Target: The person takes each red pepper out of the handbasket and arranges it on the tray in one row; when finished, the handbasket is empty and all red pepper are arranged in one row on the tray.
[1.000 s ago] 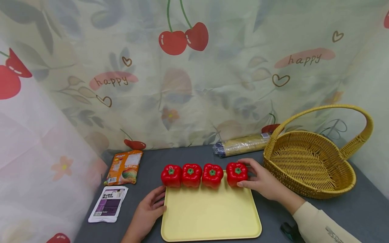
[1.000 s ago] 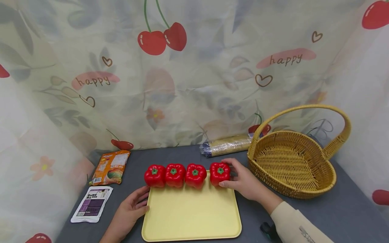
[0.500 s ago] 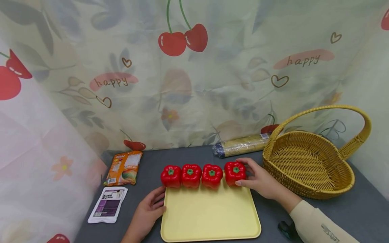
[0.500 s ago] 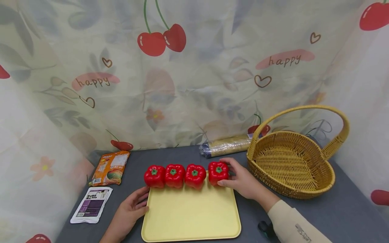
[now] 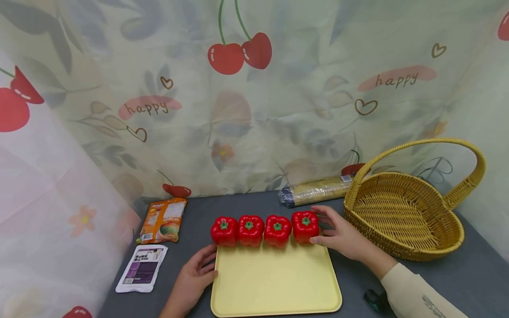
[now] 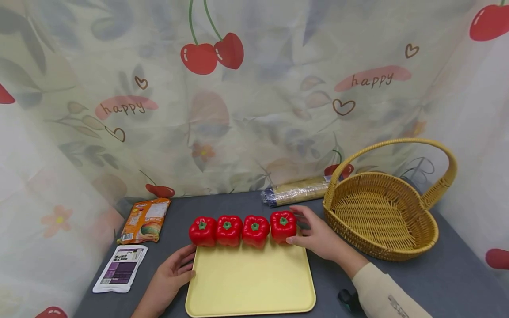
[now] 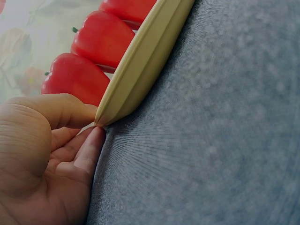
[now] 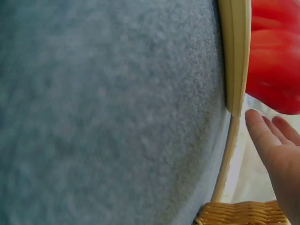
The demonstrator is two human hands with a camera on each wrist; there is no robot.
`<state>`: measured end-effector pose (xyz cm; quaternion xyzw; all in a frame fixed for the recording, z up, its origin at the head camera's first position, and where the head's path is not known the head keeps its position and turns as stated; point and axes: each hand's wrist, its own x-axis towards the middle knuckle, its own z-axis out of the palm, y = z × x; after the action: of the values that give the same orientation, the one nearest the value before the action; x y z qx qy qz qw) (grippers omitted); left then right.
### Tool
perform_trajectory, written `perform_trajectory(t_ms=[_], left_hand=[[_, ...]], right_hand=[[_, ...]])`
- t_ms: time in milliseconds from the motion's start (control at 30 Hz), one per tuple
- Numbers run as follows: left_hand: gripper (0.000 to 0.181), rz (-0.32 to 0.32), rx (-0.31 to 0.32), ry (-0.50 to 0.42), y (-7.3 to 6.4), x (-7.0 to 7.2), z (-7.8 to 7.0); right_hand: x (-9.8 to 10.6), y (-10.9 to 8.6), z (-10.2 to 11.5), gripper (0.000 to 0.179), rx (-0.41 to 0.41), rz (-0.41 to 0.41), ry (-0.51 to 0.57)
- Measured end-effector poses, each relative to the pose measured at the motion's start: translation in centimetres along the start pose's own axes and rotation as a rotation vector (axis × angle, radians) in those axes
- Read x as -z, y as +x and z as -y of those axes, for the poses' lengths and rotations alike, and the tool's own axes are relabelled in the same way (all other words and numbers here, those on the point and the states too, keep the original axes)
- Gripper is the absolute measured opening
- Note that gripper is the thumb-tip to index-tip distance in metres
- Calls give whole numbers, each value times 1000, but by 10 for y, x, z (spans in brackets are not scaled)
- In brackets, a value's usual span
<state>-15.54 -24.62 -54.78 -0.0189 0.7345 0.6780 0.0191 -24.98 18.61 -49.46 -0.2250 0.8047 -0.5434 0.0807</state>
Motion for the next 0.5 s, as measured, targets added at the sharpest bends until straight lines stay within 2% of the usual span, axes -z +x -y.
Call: perform_trajectory(t_ms=[500], left_hand=[[69, -1, 14, 28, 6, 2, 2]], right_hand=[[11, -3, 13, 72, 47, -28, -81]])
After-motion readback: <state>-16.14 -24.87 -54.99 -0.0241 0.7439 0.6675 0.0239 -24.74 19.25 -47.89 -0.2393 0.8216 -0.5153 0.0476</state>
